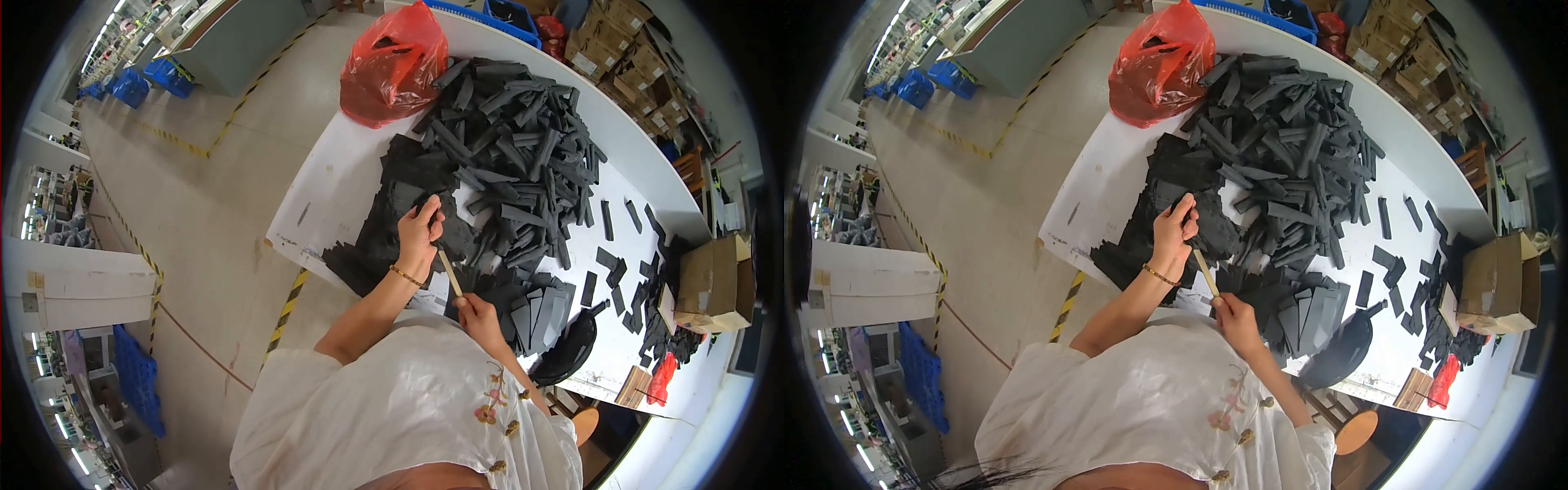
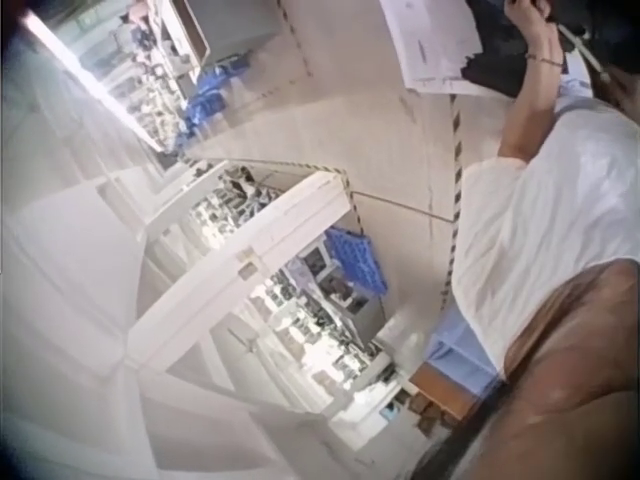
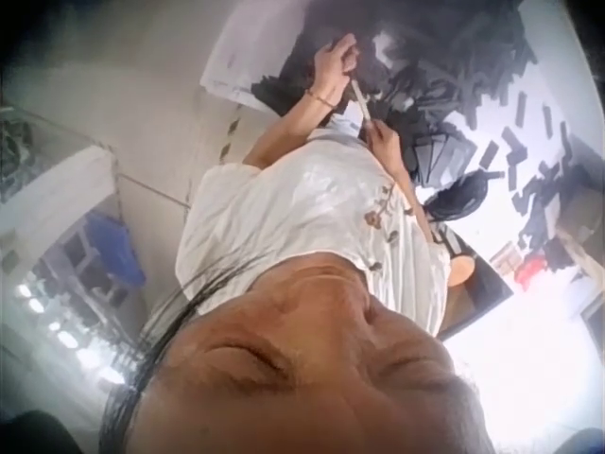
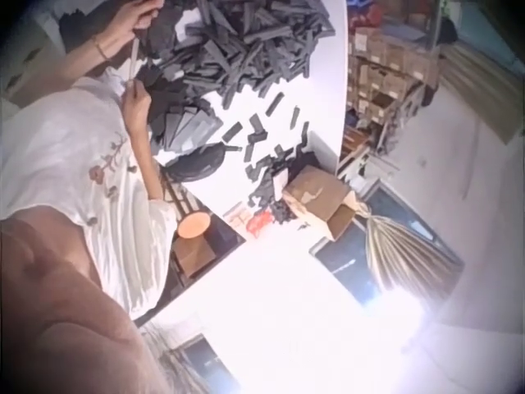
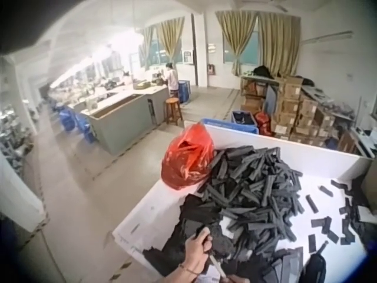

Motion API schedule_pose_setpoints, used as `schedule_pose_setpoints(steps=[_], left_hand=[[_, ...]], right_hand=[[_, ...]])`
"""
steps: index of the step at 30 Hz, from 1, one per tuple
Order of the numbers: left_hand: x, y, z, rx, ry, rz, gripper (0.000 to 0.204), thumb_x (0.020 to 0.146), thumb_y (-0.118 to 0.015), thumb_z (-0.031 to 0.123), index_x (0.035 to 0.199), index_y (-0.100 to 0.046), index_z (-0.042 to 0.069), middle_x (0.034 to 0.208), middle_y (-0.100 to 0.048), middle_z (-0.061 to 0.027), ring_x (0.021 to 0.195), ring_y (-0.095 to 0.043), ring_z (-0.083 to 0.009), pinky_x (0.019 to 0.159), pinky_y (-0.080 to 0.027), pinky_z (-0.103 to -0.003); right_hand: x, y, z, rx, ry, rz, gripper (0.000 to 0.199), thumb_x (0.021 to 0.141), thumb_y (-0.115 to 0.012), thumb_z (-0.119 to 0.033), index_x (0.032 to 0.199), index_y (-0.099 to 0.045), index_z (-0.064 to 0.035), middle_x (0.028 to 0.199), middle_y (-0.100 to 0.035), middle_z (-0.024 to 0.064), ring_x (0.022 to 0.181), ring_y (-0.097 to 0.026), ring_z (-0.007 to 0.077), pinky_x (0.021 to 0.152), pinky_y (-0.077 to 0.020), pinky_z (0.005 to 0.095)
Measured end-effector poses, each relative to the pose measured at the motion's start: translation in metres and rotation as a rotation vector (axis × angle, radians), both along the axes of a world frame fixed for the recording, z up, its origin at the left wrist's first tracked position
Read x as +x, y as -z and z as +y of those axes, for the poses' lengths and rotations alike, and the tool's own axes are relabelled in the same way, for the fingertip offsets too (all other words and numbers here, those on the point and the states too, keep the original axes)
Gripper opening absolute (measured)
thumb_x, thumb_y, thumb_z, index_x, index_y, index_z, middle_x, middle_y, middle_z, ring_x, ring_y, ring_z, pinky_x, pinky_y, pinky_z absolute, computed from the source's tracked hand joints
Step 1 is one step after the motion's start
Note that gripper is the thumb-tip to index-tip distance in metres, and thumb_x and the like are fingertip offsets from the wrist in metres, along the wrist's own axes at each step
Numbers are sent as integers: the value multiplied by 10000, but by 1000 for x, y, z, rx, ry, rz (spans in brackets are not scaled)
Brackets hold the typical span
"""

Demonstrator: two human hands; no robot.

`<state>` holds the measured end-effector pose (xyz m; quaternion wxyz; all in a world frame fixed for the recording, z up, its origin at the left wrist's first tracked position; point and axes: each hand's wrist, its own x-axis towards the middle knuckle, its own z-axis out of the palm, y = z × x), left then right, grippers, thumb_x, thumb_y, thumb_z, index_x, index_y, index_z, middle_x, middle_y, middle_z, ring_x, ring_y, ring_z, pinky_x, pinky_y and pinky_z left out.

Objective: Applying adhesive to black foam strips using a wooden stick on a workbench.

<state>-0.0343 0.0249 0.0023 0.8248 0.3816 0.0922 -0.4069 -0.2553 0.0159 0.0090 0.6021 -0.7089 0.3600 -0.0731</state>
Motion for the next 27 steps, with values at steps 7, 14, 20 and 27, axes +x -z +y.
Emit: schedule_pose_setpoints(steps=[7,14,20,27], left_hand=[[-8,-15,-4,35,114,115,312,839,-739,293,729,-562,61,567,-505,-4,368,-351,-61,362,-229,-217],[12,9,-6,64,-62,210,351,900,-647,391,705,-497,140,534,-454,30,381,-345,-68,377,-241,-212],[62,1,12,-28,-213,108,339,963,-545,365,743,-495,112,554,-444,16,387,-326,-75,387,-261,-222],[49,35,17,-129,40,104,206,948,-543,208,773,-545,98,552,-425,15,405,-339,-67,341,-256,-209]], right_hand=[[-51,-39,7,-276,-56,128,101,912,-589,-98,918,-605,2,590,-570,114,476,-569,187,458,-432,310],[-69,-38,14,-760,-95,87,132,840,-687,-125,872,-589,-42,606,-589,157,511,-608,318,424,-453,384],[-68,-39,13,-438,130,22,187,857,-687,-168,829,-590,-10,551,-517,33,485,-450,79,458,-381,267],[-18,-4,-8,-532,-32,29,120,837,-646,-168,906,-600,-81,629,-590,165,565,-598,365,500,-462,462]])
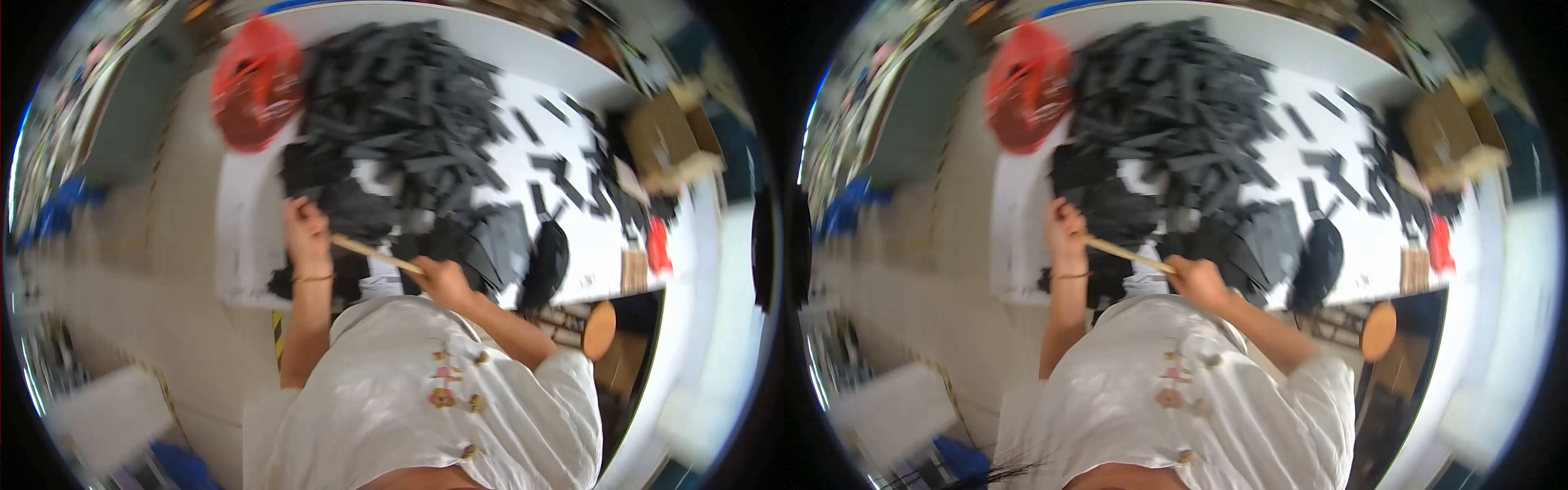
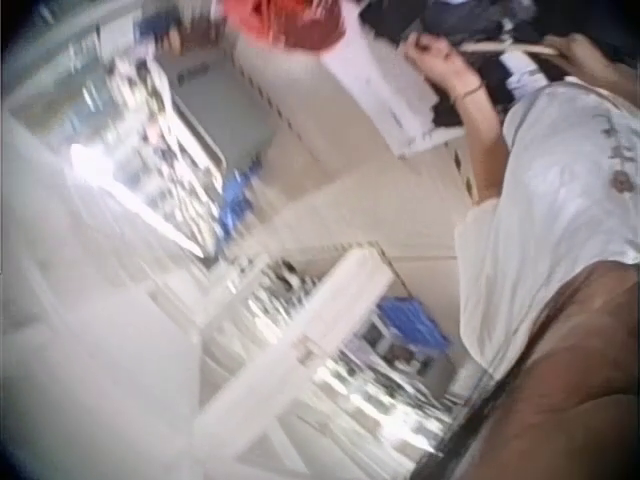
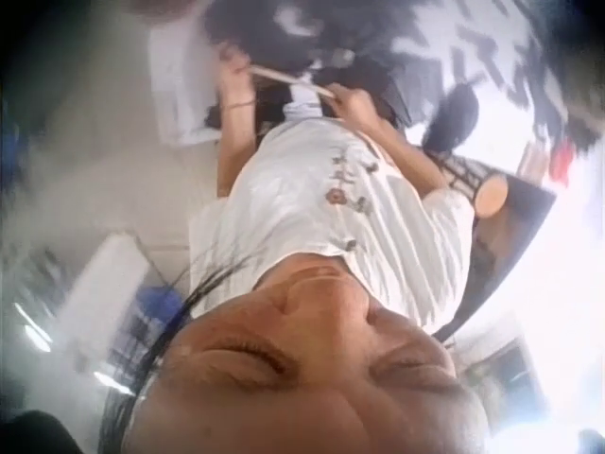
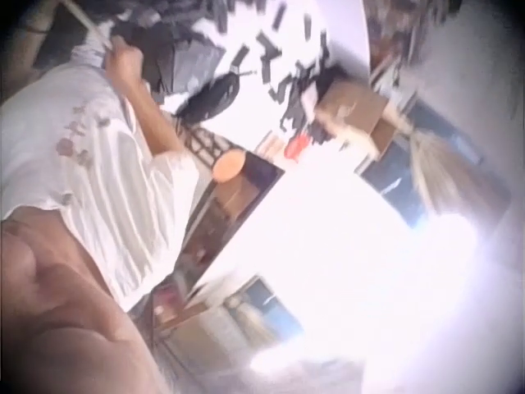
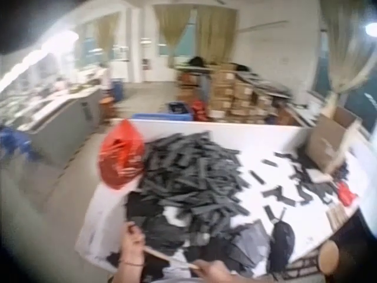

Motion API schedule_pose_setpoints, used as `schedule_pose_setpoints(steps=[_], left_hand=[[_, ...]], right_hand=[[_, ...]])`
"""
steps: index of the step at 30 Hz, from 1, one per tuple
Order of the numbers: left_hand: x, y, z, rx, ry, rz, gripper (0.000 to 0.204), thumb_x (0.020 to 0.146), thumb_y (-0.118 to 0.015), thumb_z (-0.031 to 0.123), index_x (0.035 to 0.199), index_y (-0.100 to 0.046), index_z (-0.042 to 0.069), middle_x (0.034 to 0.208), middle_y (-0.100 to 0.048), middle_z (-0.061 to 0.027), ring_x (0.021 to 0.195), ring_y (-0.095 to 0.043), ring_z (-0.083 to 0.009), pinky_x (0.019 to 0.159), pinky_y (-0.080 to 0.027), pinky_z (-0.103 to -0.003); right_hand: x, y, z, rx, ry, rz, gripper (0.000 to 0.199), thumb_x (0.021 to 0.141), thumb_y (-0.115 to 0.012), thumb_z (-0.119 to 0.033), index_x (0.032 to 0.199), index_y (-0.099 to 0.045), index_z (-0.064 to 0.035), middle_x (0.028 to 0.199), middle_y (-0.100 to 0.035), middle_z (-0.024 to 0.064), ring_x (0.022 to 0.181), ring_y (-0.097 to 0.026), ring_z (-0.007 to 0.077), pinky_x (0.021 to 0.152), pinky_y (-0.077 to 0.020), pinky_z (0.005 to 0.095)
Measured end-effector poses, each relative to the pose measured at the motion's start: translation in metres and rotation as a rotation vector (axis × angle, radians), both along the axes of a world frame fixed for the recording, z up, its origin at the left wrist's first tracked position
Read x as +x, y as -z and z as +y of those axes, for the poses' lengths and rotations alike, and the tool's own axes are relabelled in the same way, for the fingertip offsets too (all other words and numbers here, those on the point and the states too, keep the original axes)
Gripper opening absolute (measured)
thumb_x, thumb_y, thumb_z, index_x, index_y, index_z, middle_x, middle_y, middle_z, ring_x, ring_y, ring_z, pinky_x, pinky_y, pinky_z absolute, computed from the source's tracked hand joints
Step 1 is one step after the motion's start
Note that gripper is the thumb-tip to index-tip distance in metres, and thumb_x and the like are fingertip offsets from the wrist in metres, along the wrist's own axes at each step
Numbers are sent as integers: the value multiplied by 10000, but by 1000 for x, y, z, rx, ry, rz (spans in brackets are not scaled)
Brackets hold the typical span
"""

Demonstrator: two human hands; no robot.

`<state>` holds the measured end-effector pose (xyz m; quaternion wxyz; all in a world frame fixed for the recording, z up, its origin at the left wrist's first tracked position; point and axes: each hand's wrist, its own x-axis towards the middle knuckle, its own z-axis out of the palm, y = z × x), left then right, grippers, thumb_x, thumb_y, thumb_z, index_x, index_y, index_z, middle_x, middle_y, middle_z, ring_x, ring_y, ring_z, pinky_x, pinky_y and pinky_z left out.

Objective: Applying adhesive to black foam strips using a wooden stick on a workbench.

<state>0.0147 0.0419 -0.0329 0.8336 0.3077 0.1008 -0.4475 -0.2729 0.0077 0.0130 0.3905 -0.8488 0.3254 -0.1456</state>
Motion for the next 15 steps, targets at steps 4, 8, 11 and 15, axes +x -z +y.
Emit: schedule_pose_setpoints(steps=[4,8,11,15], left_hand=[[17,29,14,70,13,68,125,927,-543,181,831,-533,101,595,-442,-2,400,-318,-70,330,-269,-207],[7,27,7,121,123,-4,180,974,-495,224,864,-556,96,632,-507,-21,418,-370,-79,341,-296,-197],[5,28,-5,43,217,-31,262,993,-491,282,843,-573,83,656,-546,-20,425,-391,-73,352,-305,-191],[-32,14,-34,122,366,-81,265,981,-522,304,841,-570,84,660,-539,-9,437,-378,-67,367,-297,-190]], right_hand=[[13,25,-3,-123,80,-142,130,856,-624,-203,869,-567,-86,610,-574,147,560,-588,358,504,-454,460],[-4,36,10,-144,192,-192,137,856,-629,-210,872,-572,-86,616,-571,128,562,-584,345,509,-459,440],[-19,41,18,-77,200,-221,122,851,-635,-194,895,-588,-90,652,-583,120,593,-596,327,528,-458,422],[-53,32,29,-20,427,-300,96,866,-625,-163,936,-606,-100,683,-605,126,615,-608,329,538,-464,416]])
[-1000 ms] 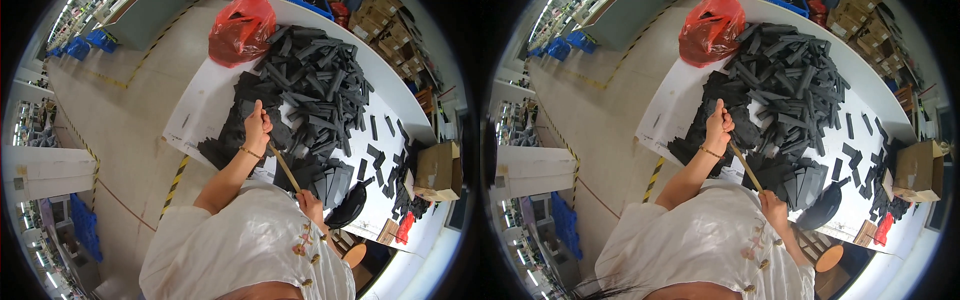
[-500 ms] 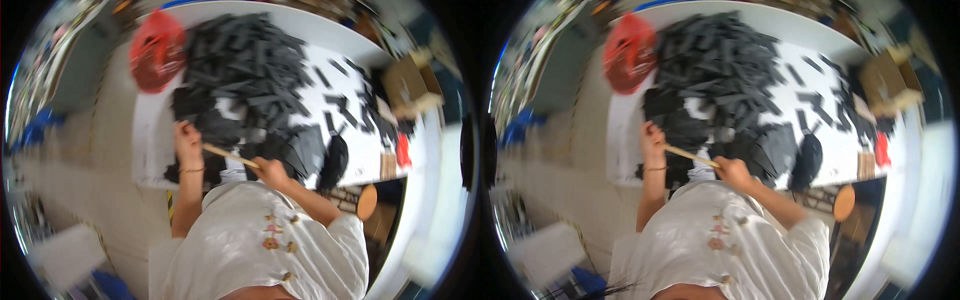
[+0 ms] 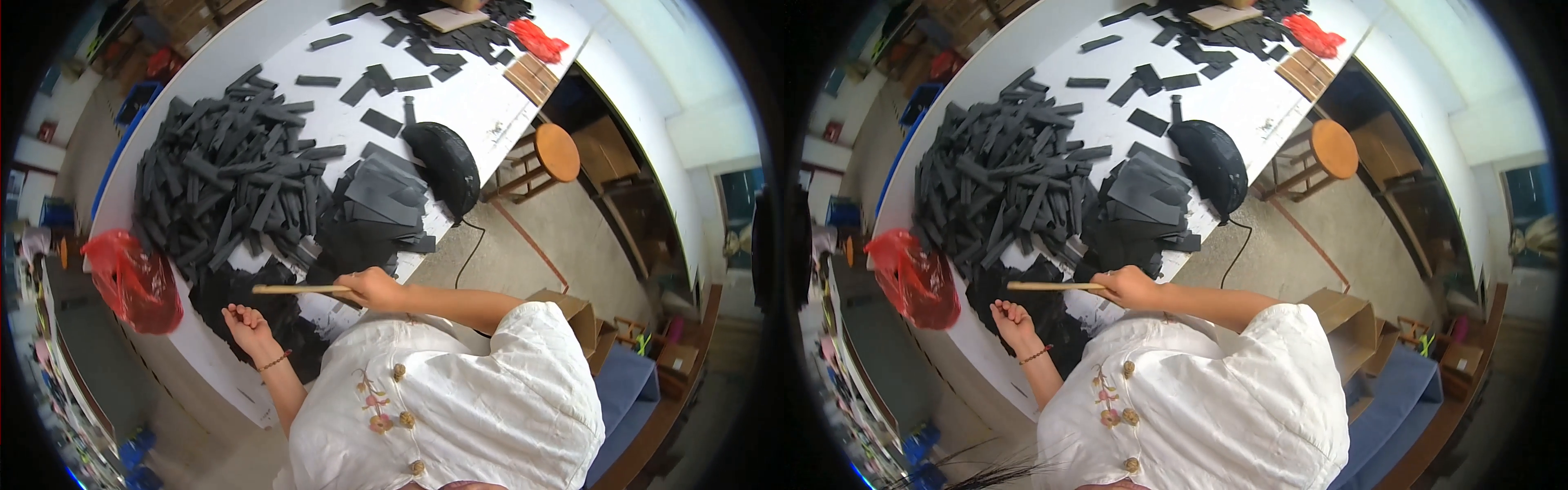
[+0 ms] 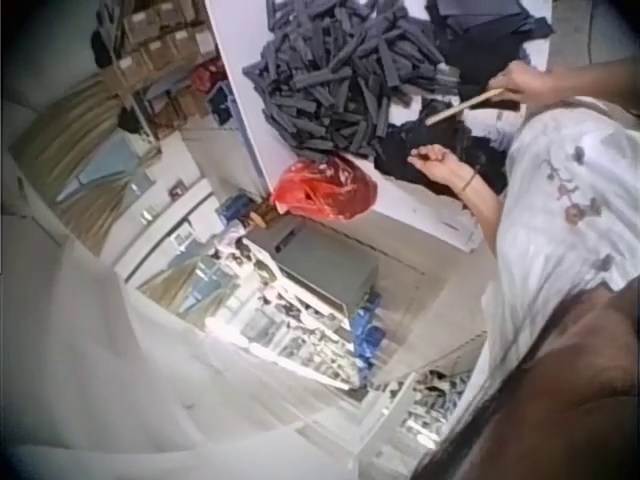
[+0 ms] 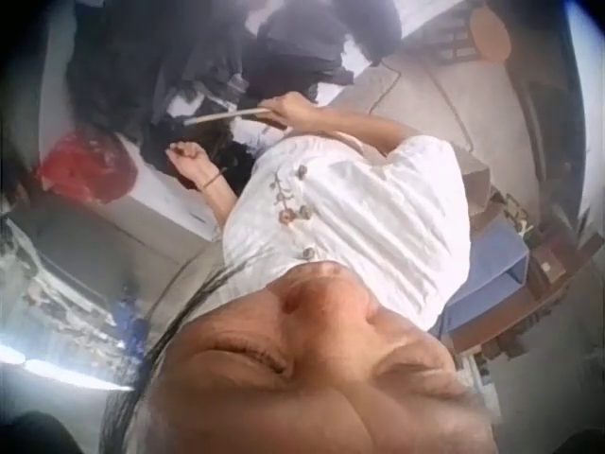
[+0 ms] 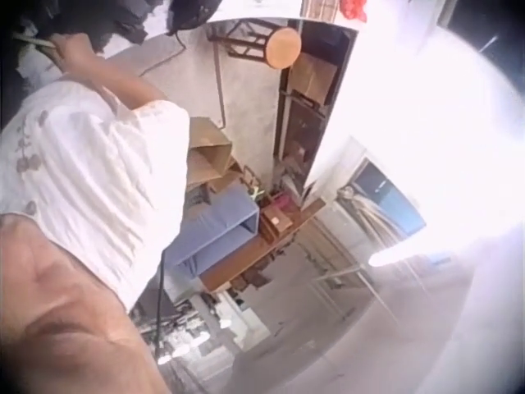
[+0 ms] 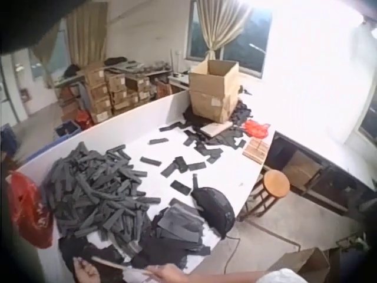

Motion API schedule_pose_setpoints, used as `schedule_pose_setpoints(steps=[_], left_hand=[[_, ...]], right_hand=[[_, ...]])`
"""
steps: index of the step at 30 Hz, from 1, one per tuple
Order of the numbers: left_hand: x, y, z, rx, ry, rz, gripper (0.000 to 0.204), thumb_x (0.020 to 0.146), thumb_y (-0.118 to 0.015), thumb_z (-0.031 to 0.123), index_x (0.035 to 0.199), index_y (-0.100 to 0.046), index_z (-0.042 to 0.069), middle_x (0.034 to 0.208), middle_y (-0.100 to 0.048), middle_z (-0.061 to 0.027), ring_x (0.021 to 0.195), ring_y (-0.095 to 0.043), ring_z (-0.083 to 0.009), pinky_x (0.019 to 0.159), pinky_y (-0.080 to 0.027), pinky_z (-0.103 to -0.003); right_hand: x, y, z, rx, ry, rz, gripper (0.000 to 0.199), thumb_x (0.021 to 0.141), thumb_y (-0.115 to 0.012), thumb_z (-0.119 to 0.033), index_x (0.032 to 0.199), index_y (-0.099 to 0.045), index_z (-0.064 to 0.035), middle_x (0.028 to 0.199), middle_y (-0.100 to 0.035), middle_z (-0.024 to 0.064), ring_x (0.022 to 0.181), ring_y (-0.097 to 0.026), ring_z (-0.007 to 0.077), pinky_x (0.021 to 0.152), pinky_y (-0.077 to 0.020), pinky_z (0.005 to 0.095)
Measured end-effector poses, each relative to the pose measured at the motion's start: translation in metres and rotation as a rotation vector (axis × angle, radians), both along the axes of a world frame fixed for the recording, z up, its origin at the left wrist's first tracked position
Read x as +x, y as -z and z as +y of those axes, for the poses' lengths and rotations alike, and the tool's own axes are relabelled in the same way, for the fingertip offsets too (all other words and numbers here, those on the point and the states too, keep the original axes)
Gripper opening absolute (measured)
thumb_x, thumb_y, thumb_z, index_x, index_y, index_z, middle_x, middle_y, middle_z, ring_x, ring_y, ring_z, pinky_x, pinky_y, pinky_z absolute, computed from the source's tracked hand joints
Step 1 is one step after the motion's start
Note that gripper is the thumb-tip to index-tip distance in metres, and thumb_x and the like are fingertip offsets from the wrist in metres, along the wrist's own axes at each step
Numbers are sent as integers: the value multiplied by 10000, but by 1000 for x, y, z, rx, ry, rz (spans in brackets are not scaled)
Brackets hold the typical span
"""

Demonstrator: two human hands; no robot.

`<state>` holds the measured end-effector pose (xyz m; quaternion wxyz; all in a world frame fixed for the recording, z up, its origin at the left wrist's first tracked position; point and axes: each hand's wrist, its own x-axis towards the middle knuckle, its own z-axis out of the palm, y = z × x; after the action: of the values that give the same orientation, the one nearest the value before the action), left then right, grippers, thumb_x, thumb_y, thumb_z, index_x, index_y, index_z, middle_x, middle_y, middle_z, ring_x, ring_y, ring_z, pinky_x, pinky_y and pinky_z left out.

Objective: Applying adhesive to black foam strips using a wooden stick on a workbench.

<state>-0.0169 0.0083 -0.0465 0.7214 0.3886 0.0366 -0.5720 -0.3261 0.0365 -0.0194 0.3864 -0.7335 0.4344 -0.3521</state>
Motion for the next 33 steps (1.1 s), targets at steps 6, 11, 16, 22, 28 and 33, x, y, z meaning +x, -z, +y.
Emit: schedule_pose_setpoints(steps=[6,11,16,22,28,33], left_hand=[[-58,-6,-28,94,282,-70,270,974,-535,321,844,-560,86,651,-519,-5,442,-353,-66,373,-280,-194],[-52,25,-36,183,431,-118,299,989,-498,333,838,-557,82,655,-523,-11,427,-353,-70,358,-282,-199],[-95,15,-57,147,433,-237,312,990,-497,340,845,-562,72,658,-526,-17,429,-366,-65,364,-278,-196],[-243,-25,-97,110,623,-702,346,980,-514,345,806,-574,51,633,-537,-31,431,-407,-63,384,-273,-185],[-473,-18,-165,-266,1005,-1276,254,985,-500,189,1125,-593,-2,899,-644,-70,696,-562,-78,581,-435,-195],[-711,53,-243,-1229,1373,-1868,432,836,-650,78,1256,-555,57,1319,-528,-132,1218,-505,-317,986,-418,-389]], right_hand=[[-91,-12,-19,99,597,-50,117,886,-612,-170,952,-591,-75,736,-640,123,639,-640,288,588,-494,372],[-195,-5,-24,-55,1231,-174,182,906,-564,-182,978,-551,-15,795,-587,49,707,-548,144,652,-468,301],[-324,83,32,322,1636,6,310,856,-521,-196,1071,-538,27,975,-632,265,939,-616,406,816,-465,461],[-428,248,79,792,1498,72,305,842,-510,-163,1060,-594,33,981,-624,308,952,-602,464,828,-467,511],[-518,365,27,929,1298,173,294,814,-549,-181,968,-634,54,930,-635,310,956,-606,463,852,-469,508],[-599,469,-53,1173,1302,-815,207,903,-479,-154,932,-608,5,724,-627,131,571,-601,261,504,-484,415]])
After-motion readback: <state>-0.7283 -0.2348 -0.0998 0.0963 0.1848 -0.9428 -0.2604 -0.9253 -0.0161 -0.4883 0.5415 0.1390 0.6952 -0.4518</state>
